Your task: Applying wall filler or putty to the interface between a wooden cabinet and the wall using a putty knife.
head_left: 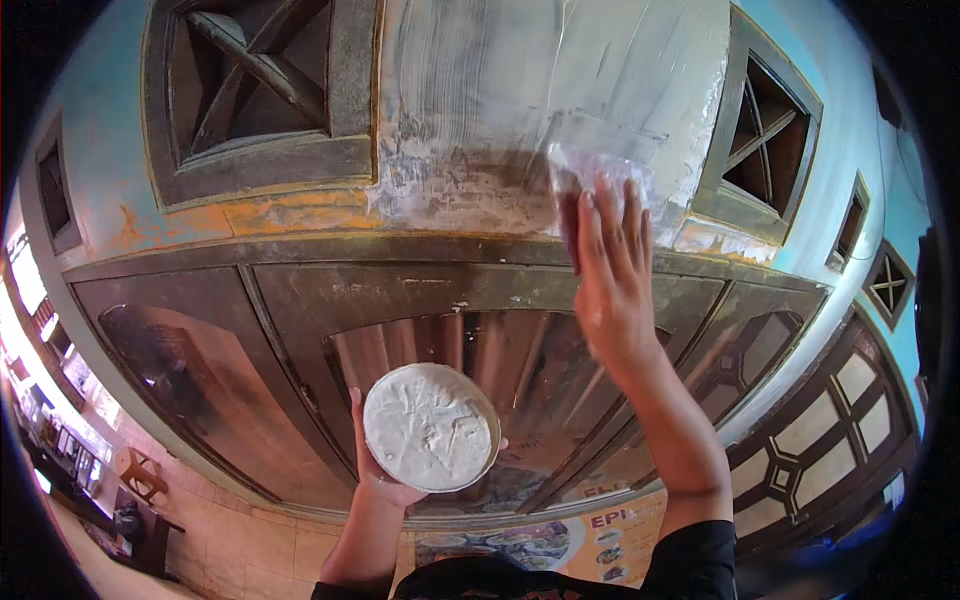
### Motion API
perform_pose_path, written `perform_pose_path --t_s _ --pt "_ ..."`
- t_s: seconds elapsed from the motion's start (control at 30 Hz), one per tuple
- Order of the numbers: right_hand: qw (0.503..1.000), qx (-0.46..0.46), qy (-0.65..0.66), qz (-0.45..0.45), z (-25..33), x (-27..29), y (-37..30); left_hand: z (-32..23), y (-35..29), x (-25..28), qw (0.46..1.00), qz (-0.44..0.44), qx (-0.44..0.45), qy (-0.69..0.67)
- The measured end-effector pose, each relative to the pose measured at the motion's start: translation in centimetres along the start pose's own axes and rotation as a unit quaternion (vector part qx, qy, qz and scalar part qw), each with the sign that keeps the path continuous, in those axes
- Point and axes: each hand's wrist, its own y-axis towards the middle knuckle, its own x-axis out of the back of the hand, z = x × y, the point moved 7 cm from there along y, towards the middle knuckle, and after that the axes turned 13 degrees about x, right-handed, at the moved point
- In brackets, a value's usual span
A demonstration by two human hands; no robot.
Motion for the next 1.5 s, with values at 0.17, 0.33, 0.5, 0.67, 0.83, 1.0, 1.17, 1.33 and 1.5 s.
perform_pose_path --t_s 0.17,0.33,0.5,0.67,0.83,1.0,1.17,1.33,1.5 --pt "0.997 -0.006 -0.071 0.037 -2.5 -2.2 2.4 0.3 0.2 0.9 0.999 -0.041 -0.012 -0.012" --pt "0.994 0.02 0.026 0.101 3.7 -3.9 -3.8 0.2 0.2 -1.0 1.0 -0.012 -0.003 0.023" --pt "1.0 0.003 -0.007 0.029 0.7 0.4 -1.0 0.2 0.4 -0.2 1.0 -0.002 -0.001 0.014" --pt "0.997 -0.013 -0.069 0.022 -3.7 -0.6 2.3 0.9 0.9 -0.5 0.999 0.003 0.009 0.032" --pt "0.991 0.054 -0.001 0.123 2.9 -4.2 -3.2 0.9 0.7 -1.2 0.999 0.037 0.015 -0.034" --pt "0.994 0.057 -0.006 0.091 1.8 -0.9 -2.2 0.0 -0.1 -0.3 1.0 -0.011 -0.013 0.023" --pt "0.996 -0.044 -0.079 -0.001 -5.8 1.4 0.1 1.0 0.0 0.0 0.999 -0.029 0.015 0.011" --pt "0.993 -0.049 -0.025 0.103 -1.6 -3.7 -7.1 1.0 -0.3 0.4 0.997 -0.076 0.016 0.016" --pt "0.999 -0.028 -0.001 0.02 -0.9 -0.7 -6.6 0.5 0.0 -0.6 1.0 0.001 0.019 0.013"
